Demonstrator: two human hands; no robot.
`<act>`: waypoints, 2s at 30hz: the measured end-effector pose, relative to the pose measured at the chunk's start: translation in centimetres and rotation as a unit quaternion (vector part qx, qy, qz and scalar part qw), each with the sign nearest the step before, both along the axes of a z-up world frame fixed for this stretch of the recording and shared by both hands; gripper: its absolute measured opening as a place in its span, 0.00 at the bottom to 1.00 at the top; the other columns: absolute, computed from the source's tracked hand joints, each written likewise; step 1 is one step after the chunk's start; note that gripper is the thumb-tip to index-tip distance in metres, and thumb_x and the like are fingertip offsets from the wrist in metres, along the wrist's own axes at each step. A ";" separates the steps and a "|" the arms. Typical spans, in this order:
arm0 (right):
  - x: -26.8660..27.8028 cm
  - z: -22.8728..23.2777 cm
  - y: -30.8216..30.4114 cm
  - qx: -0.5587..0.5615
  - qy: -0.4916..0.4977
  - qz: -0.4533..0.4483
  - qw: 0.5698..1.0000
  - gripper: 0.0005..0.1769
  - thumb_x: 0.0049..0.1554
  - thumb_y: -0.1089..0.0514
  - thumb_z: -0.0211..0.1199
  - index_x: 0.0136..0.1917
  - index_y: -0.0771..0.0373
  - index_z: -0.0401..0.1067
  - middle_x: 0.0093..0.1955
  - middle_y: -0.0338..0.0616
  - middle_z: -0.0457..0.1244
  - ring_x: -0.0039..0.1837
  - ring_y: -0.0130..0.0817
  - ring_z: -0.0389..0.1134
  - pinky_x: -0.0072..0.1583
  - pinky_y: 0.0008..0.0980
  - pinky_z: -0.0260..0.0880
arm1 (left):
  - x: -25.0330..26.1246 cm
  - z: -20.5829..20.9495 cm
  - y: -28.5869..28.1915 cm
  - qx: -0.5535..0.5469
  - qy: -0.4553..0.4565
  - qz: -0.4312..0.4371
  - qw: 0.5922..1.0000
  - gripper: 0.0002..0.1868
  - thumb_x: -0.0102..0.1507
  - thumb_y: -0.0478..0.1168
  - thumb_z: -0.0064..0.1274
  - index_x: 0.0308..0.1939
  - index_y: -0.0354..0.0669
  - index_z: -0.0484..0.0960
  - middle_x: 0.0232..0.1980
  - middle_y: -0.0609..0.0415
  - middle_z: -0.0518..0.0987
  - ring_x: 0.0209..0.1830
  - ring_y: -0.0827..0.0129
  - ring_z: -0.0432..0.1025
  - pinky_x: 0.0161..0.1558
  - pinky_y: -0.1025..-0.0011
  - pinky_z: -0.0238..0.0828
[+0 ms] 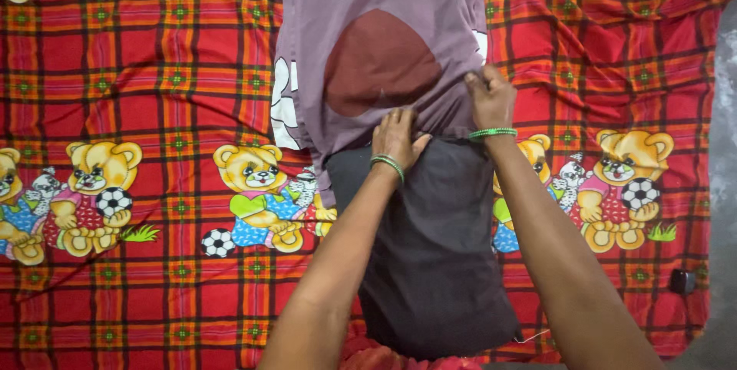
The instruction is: The person puts a pillow into a patterned pillowcase and then folds a large patterned blanket on a bed.
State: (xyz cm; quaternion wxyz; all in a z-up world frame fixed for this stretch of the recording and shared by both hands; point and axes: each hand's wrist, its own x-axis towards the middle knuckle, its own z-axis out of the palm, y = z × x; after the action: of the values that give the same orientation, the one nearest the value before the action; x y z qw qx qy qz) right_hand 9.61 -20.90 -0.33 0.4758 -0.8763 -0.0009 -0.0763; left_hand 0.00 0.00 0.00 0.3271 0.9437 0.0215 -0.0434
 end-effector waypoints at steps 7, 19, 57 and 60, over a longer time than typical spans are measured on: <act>6.0 2.6 -2.3 0.030 -0.023 -0.010 0.999 0.16 0.65 0.57 0.70 0.42 0.68 0.68 0.36 0.36 0.57 0.41 0.24 0.54 0.43 0.32 0.57 | 1.5 0.2 2.2 0.012 -0.087 0.039 0.995 0.09 0.62 0.39 0.59 0.44 0.47 0.77 0.45 0.48 0.80 0.49 0.48 0.75 0.47 0.50 0.69; -4.0 7.1 0.5 -0.298 -0.211 0.233 0.901 0.25 0.51 0.50 0.72 0.56 0.65 0.71 0.56 0.53 0.64 0.57 0.51 0.64 0.54 0.50 0.62 | 3.5 -5.7 4.4 -0.177 -0.093 0.119 0.973 0.05 0.68 0.34 0.50 0.47 0.41 0.71 0.41 0.37 0.79 0.45 0.39 0.74 0.45 0.49 0.68; -0.5 8.2 -0.3 -0.396 -0.270 0.255 0.839 0.17 0.54 0.65 0.64 0.57 0.54 0.75 0.42 0.44 0.58 0.46 0.43 0.66 0.45 0.42 0.66 | -1.9 4.6 7.8 -0.107 -0.213 0.307 0.922 0.20 0.56 0.27 0.50 0.52 0.42 0.76 0.51 0.44 0.77 0.53 0.45 0.74 0.56 0.53 0.70; 1.0 10.0 -1.3 -0.356 -0.284 0.179 0.872 0.16 0.51 0.67 0.64 0.53 0.57 0.74 0.45 0.46 0.59 0.47 0.49 0.65 0.48 0.47 0.64 | 0.2 6.5 7.6 -0.150 -0.303 0.296 0.894 0.17 0.61 0.26 0.52 0.54 0.41 0.78 0.52 0.43 0.74 0.54 0.49 0.73 0.59 0.54 0.70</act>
State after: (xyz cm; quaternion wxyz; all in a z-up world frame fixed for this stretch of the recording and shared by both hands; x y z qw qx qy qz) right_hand 10.62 -22.16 9.66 0.1167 -0.9118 -0.3197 -0.2297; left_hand 0.19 7.62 6.47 0.4531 0.8011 0.1927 0.3403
